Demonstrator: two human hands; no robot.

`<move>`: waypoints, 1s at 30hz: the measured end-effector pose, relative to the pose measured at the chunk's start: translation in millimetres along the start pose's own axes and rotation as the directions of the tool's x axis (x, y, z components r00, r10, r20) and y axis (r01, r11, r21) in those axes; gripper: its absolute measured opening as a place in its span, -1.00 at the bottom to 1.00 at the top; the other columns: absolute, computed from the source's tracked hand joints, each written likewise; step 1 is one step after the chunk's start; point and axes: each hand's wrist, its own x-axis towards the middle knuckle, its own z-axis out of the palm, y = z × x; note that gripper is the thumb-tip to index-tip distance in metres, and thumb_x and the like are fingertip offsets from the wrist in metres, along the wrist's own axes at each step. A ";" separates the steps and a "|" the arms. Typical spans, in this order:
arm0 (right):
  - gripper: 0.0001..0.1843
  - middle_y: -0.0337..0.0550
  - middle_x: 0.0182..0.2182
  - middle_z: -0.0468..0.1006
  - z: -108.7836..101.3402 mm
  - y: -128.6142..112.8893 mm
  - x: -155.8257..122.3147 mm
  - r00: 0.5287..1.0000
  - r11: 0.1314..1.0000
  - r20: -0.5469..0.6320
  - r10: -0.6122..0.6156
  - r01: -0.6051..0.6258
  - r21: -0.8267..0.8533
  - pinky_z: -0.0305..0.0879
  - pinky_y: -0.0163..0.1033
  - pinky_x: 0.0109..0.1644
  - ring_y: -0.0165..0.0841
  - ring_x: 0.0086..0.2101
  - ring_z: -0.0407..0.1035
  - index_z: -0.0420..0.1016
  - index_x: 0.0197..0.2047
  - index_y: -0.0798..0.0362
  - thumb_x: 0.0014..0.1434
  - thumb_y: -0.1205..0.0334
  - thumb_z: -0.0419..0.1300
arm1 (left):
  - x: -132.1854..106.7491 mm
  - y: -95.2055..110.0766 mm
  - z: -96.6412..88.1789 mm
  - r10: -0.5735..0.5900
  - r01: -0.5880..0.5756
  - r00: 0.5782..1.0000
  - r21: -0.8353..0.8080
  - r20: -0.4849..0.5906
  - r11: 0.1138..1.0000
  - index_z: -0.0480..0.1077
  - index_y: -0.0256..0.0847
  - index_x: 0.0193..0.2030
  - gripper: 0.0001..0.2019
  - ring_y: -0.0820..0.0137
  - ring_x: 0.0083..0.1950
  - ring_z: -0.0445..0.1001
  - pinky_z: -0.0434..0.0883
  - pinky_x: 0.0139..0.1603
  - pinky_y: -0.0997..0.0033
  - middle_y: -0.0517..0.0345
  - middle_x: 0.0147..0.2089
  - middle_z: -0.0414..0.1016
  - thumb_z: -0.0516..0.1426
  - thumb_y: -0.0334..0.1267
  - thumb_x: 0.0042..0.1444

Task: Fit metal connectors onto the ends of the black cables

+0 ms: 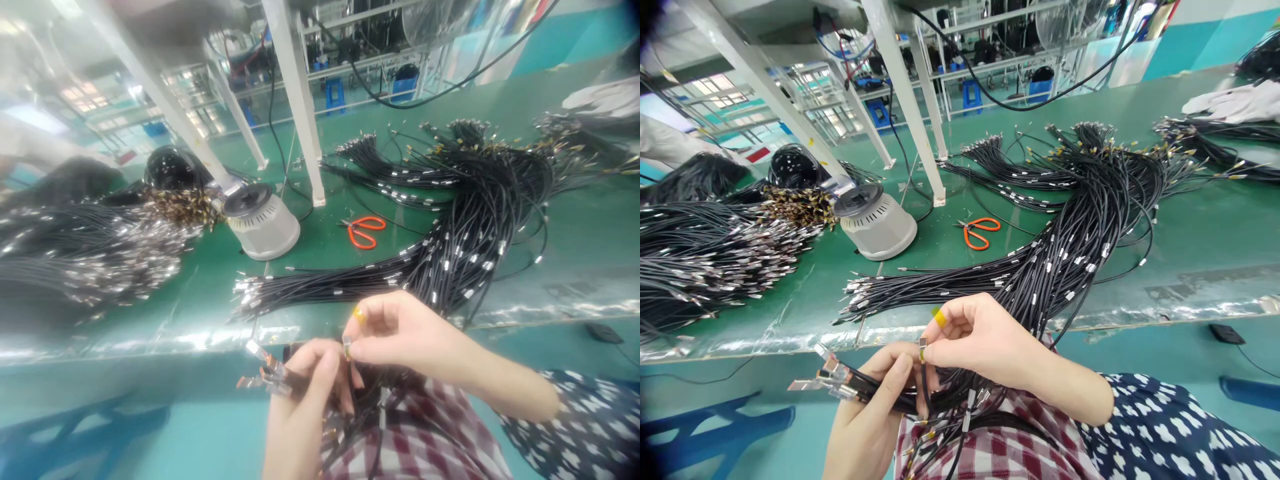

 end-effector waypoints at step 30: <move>-0.55 -0.29 -0.56 0.57 12.2 22.7 3.7 0.964 0.968 -0.230 -0.132 0.176 0.182 0.30 -0.23 -0.30 -0.41 -0.52 0.43 0.23 -0.26 0.03 -0.05 0.20 0.44 | 6.1 -2.3 -5.2 -0.094 0.078 0.991 -0.164 -0.095 0.983 0.43 -0.24 -0.47 -0.86 0.52 -0.58 0.34 0.28 -0.56 0.59 0.20 -0.57 0.51 0.30 -0.31 -0.02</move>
